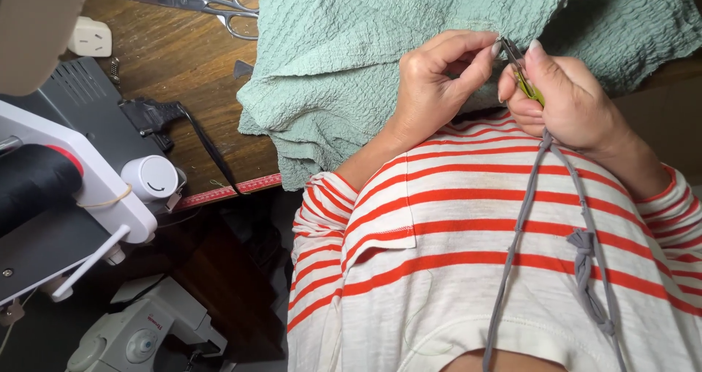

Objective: Using thread snips to remove loose threads from a piece of green textured fabric.

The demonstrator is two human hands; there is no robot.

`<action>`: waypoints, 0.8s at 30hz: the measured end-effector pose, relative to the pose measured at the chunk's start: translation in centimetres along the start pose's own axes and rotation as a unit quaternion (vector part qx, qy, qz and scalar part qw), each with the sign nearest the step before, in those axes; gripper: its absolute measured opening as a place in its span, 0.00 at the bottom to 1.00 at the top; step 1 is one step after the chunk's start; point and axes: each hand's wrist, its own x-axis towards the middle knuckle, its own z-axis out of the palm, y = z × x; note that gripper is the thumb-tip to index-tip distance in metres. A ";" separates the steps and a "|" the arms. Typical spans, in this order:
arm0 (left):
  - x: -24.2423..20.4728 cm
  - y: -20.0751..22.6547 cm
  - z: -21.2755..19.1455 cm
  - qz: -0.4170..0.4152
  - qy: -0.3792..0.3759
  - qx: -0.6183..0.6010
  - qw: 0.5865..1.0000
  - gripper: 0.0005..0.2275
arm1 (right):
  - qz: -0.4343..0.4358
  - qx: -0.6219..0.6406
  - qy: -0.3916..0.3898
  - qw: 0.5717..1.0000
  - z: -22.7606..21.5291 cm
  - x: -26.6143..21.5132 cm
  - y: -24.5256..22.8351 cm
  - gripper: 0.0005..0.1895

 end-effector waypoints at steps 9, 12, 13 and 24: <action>0.1 0.1 -0.6 0.066 -0.007 0.042 0.997 0.06 | -0.015 -0.015 0.000 1.000 0.3 -0.2 -0.4 0.31; 0.0 -0.3 -0.6 0.092 -0.005 0.060 0.994 0.07 | -0.018 -0.024 0.002 1.000 0.4 -0.2 -0.6 0.30; -0.1 -0.5 -0.6 0.106 -0.005 0.064 0.992 0.08 | -0.018 -0.022 0.004 1.000 0.4 -0.2 -0.7 0.30; -0.3 -1.8 -0.8 0.165 -0.033 0.210 0.963 0.11 | -0.034 -0.120 0.055 0.991 1.0 0.1 -0.9 0.26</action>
